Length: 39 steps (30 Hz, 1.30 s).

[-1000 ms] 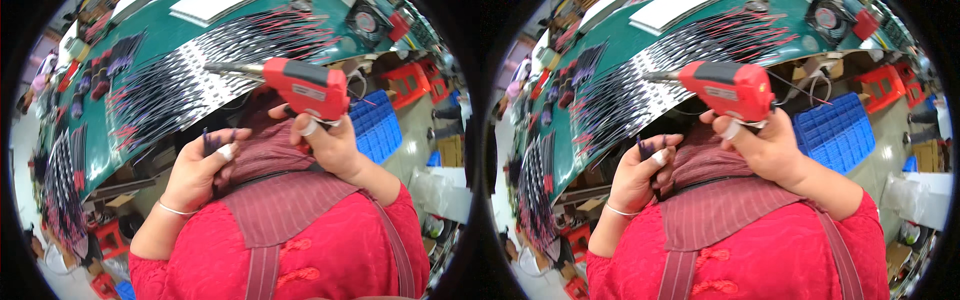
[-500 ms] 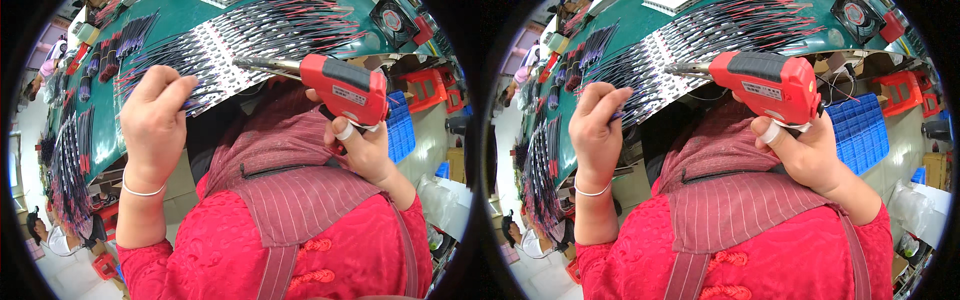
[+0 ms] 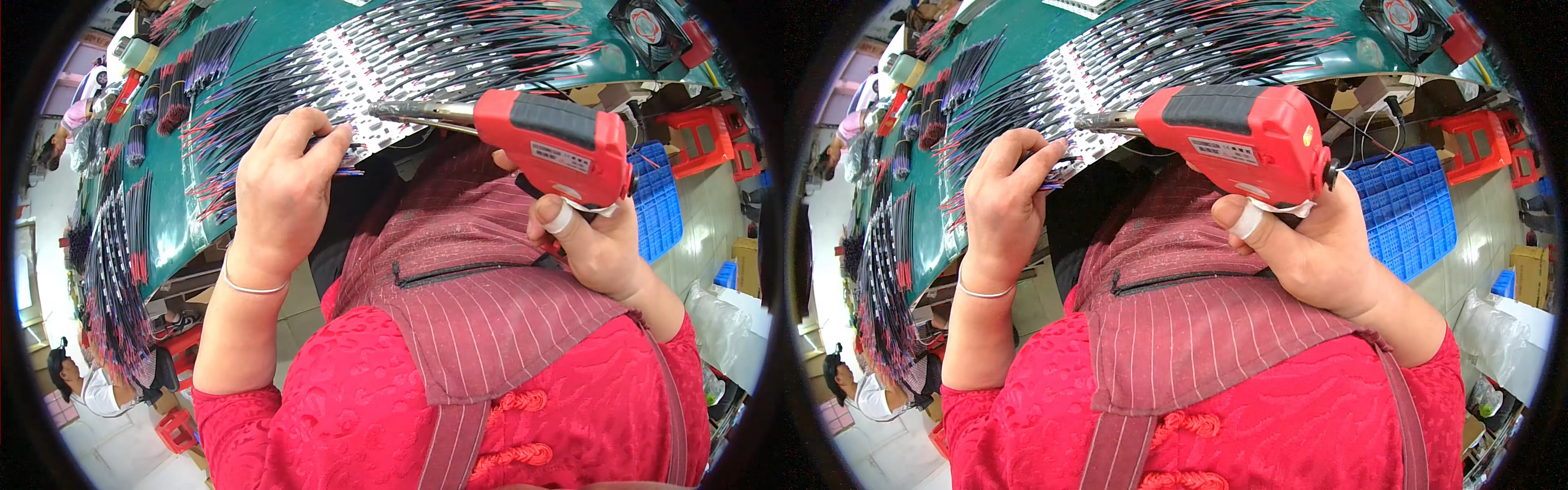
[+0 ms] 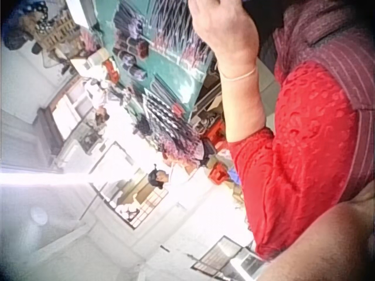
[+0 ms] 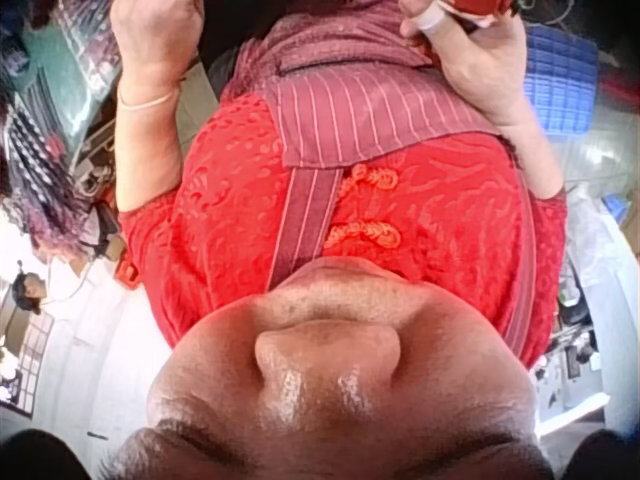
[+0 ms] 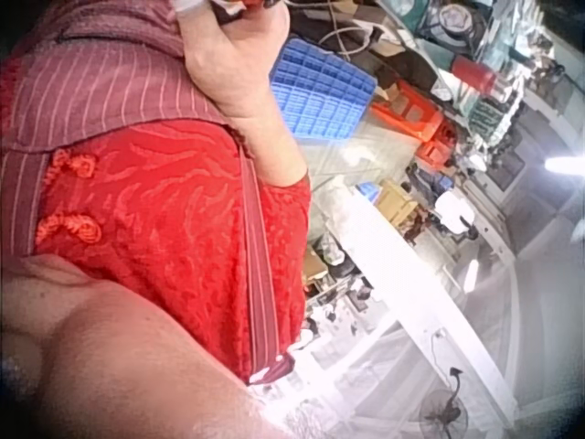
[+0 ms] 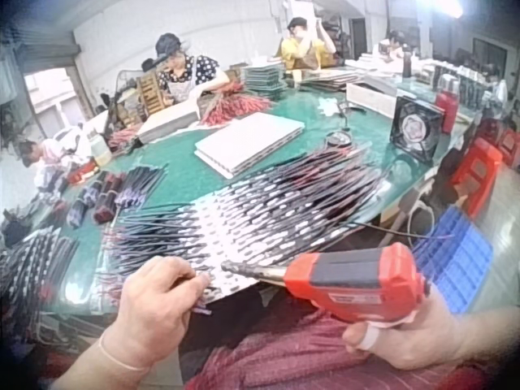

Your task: The person holds a heating tool, picks up bundles of wires from the table, and aligns individual wires onto circuit board strips by hand while applying the tool.

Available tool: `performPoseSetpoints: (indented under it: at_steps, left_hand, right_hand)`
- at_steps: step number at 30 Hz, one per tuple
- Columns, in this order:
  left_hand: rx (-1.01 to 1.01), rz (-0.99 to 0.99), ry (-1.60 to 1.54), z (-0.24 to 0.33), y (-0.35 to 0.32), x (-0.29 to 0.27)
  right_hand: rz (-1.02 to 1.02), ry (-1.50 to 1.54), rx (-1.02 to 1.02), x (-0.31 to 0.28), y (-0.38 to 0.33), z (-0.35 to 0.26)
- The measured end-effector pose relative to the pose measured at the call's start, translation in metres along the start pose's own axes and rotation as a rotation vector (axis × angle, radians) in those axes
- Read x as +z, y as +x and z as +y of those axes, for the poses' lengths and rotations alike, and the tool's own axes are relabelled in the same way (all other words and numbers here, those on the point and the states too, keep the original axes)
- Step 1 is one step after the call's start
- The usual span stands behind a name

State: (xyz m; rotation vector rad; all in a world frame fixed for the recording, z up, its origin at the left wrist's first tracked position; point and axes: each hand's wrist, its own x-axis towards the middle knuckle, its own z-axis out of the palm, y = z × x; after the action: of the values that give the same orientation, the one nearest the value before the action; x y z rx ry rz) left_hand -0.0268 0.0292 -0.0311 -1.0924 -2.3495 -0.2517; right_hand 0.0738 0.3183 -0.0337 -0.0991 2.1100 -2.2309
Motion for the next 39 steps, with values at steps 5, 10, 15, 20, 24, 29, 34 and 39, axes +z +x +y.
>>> performPoseSetpoints:
  at_steps: [5,10,15,20,24,29,34,39]
  left_hand:
    - [-0.032,-0.046,-0.031,0.001,-0.002,0.001]
    - [-0.063,-0.074,-0.059,0.001,-0.002,0.001]
    - [-0.064,-0.077,-0.057,0.001,-0.001,0.000]
    - [-0.040,-0.071,-0.042,-0.002,-0.001,0.001]
    - [-0.053,-0.041,0.005,-0.001,0.002,0.000]
    - [-0.076,-0.147,0.027,-0.005,0.009,-0.010]
    - [-0.029,-0.223,0.042,-0.011,0.016,-0.010]
    - [-0.024,-0.257,0.010,-0.016,0.020,-0.011]
  right_hand:
    - [-0.020,-0.047,-0.026,0.002,0.003,-0.002]
    - [-0.022,-0.068,-0.019,0.004,0.005,-0.006]
    - [-0.018,-0.075,-0.057,0.004,0.007,-0.004]
    - [-0.036,-0.069,-0.095,0.008,0.011,-0.007]
    - [-0.062,-0.076,-0.122,0.008,0.015,-0.004]
    - [-0.062,-0.089,-0.130,0.010,0.017,-0.002]
    - [-0.057,-0.054,-0.128,0.012,0.020,0.004]
    - [-0.052,-0.046,-0.159,0.013,0.022,0.008]
